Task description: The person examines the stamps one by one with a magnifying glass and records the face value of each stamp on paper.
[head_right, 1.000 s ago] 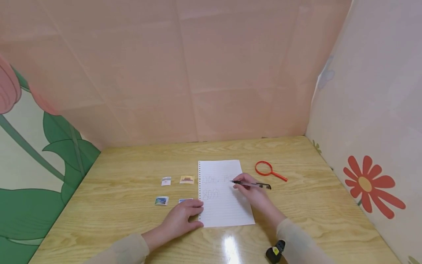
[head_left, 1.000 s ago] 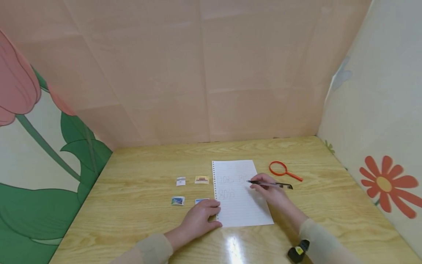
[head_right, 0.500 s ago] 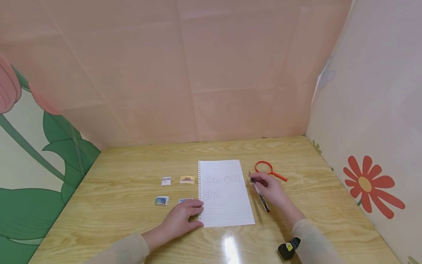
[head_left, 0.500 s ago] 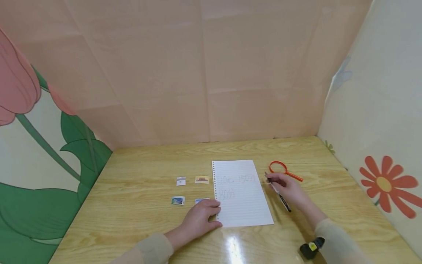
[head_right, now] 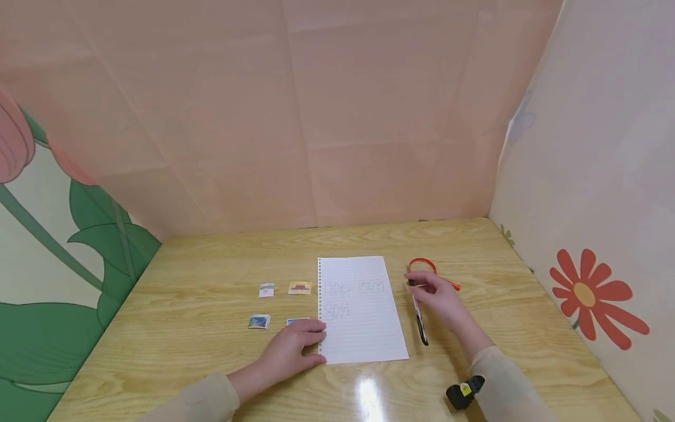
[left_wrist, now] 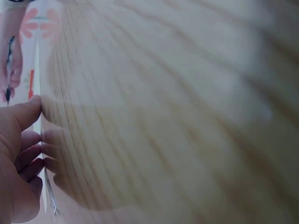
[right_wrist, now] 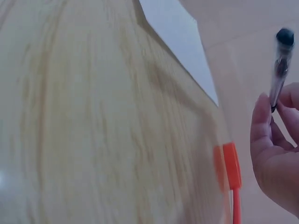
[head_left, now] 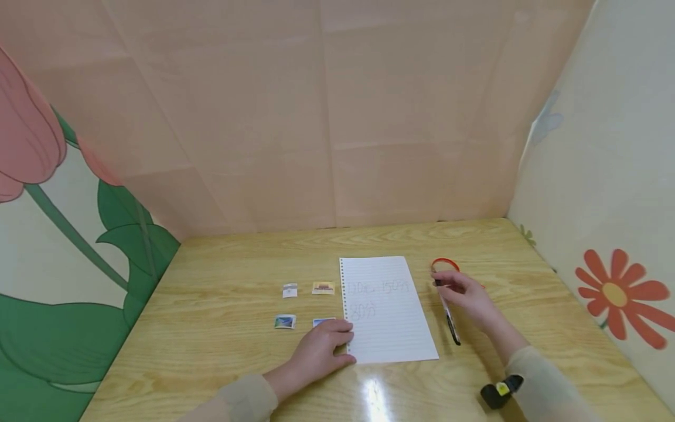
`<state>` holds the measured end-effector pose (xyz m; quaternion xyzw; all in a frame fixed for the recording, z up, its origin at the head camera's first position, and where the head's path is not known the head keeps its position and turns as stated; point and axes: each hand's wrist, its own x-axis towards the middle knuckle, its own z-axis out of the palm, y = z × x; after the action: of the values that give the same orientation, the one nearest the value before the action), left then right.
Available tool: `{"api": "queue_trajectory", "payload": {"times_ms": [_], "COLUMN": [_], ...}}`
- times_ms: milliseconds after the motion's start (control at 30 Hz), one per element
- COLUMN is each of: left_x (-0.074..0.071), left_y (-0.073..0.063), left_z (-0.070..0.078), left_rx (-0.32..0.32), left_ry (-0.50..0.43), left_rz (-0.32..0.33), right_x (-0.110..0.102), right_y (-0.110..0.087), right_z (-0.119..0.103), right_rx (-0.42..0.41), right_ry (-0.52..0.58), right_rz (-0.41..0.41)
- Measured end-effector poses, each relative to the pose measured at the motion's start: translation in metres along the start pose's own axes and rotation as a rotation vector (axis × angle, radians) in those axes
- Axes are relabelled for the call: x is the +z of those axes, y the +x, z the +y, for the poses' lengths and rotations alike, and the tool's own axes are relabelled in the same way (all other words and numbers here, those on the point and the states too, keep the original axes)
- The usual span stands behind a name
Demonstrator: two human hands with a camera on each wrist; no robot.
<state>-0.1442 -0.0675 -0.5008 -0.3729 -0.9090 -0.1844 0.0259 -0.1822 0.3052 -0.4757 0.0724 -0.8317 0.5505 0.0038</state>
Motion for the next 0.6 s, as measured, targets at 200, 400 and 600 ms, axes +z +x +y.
{"api": "queue_trajectory", "payload": {"times_ms": [200,400,600], "left_x": [0.0,0.0,0.0], "left_y": [0.0,0.0,0.0], "left_z": [0.0,0.0,0.0], "left_rx": [-0.002,-0.009,-0.014], "left_ry": [0.006,0.002,-0.006], "left_rz": [-0.001,-0.006,-0.008], "right_x": [-0.018,-0.046,-0.071], "right_y": [-0.001,-0.003,-0.002], "right_z": [0.012,0.026,0.042], "right_rx": [-0.053,0.025,0.123], "right_ry": [-0.158,-0.232,-0.301], "right_rz": [0.085,0.217,0.33]}}
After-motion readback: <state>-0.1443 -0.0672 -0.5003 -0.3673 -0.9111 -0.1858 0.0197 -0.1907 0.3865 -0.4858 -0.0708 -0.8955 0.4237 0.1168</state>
